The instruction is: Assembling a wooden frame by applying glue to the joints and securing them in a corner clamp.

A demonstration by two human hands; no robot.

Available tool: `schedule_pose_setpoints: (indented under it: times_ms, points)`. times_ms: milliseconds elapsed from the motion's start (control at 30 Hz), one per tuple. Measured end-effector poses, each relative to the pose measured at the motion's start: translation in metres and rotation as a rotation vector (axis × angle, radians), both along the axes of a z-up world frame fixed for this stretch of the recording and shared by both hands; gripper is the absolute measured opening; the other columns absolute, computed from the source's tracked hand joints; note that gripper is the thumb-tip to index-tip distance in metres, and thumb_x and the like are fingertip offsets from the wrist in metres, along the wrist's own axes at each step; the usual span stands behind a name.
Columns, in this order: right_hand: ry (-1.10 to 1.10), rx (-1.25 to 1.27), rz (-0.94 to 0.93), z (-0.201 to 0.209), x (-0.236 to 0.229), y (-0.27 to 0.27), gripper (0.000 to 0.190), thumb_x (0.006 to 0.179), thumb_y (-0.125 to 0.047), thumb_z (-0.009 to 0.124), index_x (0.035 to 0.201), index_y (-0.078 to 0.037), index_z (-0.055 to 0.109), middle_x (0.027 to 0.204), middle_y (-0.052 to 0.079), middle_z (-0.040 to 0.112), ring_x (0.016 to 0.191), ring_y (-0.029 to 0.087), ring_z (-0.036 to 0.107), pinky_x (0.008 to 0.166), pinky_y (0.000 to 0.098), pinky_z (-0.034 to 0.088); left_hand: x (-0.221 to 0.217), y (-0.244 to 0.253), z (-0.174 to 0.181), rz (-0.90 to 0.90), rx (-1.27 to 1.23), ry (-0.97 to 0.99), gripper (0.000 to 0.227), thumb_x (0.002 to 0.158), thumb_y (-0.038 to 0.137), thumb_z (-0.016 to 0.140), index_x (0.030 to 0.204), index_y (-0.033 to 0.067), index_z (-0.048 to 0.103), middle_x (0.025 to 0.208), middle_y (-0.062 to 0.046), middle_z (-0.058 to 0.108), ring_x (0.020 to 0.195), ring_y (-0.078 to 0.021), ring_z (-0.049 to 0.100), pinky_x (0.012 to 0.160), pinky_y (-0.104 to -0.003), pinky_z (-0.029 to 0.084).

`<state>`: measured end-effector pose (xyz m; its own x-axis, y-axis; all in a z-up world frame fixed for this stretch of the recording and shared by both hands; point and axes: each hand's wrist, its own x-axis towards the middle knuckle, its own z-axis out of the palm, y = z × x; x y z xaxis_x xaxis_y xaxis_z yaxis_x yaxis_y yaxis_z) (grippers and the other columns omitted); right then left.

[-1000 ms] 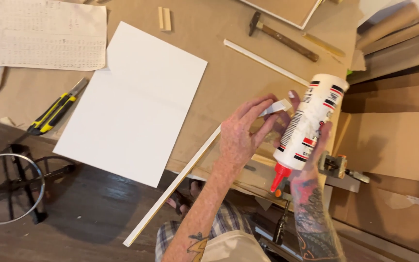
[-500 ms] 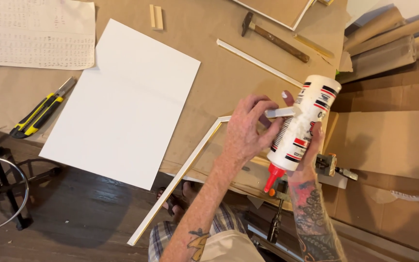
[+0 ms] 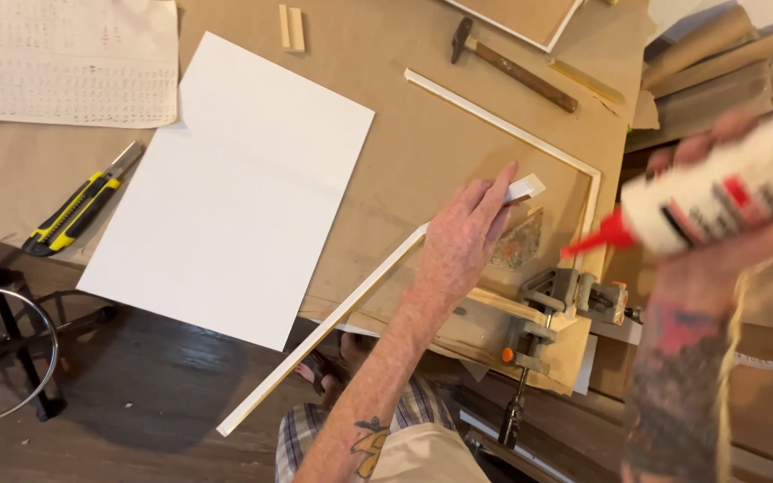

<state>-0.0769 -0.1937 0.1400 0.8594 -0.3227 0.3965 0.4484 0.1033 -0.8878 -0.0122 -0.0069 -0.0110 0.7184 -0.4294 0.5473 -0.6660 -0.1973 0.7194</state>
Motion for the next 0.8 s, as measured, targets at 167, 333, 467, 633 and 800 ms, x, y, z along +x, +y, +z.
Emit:
schedule_pose_setpoints:
  times_ms: [167,333,467,633,800]
  points:
    - [0.083,-0.313,-0.169,0.035,0.051,0.026,0.067,0.090,-0.077,0.065,0.114,-0.014,0.063,0.098,0.006,0.068,0.086,0.021,0.073,0.075,0.0295,0.061,-0.003,-0.014,-0.016,0.026,-0.021,-0.043,0.064,0.109,0.013,0.066,0.161,0.0083,0.029,0.110,-0.010,0.063,0.092,-0.0198,0.058,0.077,-0.033,0.057]
    - [0.111,-0.401,-0.146,0.026,0.061,-0.003,0.071,0.091,-0.077,0.057,0.115,-0.010,0.058,0.101,0.008,0.064,0.088,0.022,0.070,0.080,0.0323,0.062,-0.006,-0.021,-0.019,0.040,0.054,-0.107,0.067,0.107,0.017,0.069,0.160,0.0061,0.031,0.111,-0.010,0.067,0.092,-0.0194,0.057,0.078,-0.033,0.054]
    - [-0.106,-0.420,0.193,0.002,0.046,-0.065,0.085,0.089,-0.070,0.066,0.144,-0.009,0.044,0.140,0.002,0.049,0.121,0.016,0.060,0.113,0.0382,0.061,-0.007,0.004,0.011,0.036,0.173,-0.173,0.062,0.110,0.021,0.066,0.161,0.0073,0.033,0.106,-0.006,0.061,0.090,-0.0189,0.050,0.078,-0.033,0.048]
    - [-0.137,-0.283,0.176,0.003,0.042,-0.037,0.087,0.089,-0.064,0.070,0.146,-0.005,0.041,0.147,0.004,0.045,0.125,0.015,0.060,0.117,0.0380,0.061,-0.018,0.054,0.032,0.087,0.338,-0.292,0.052,0.115,0.030,0.060,0.157,0.0067,0.042,0.086,0.001,0.046,0.076,-0.0130,0.036,0.067,-0.028,0.036]
    - [0.144,0.072,-0.184,0.039,0.049,0.081,0.071,0.072,-0.076,0.074,0.104,-0.013,0.064,0.094,-0.004,0.065,0.077,0.012,0.066,0.068,0.0317,0.059,-0.029,0.111,0.065,0.042,0.416,-0.298,0.048,0.111,0.012,0.060,0.154,-0.0011,0.043,0.089,-0.005,0.046,0.076,-0.0215,0.042,0.070,-0.037,0.044]
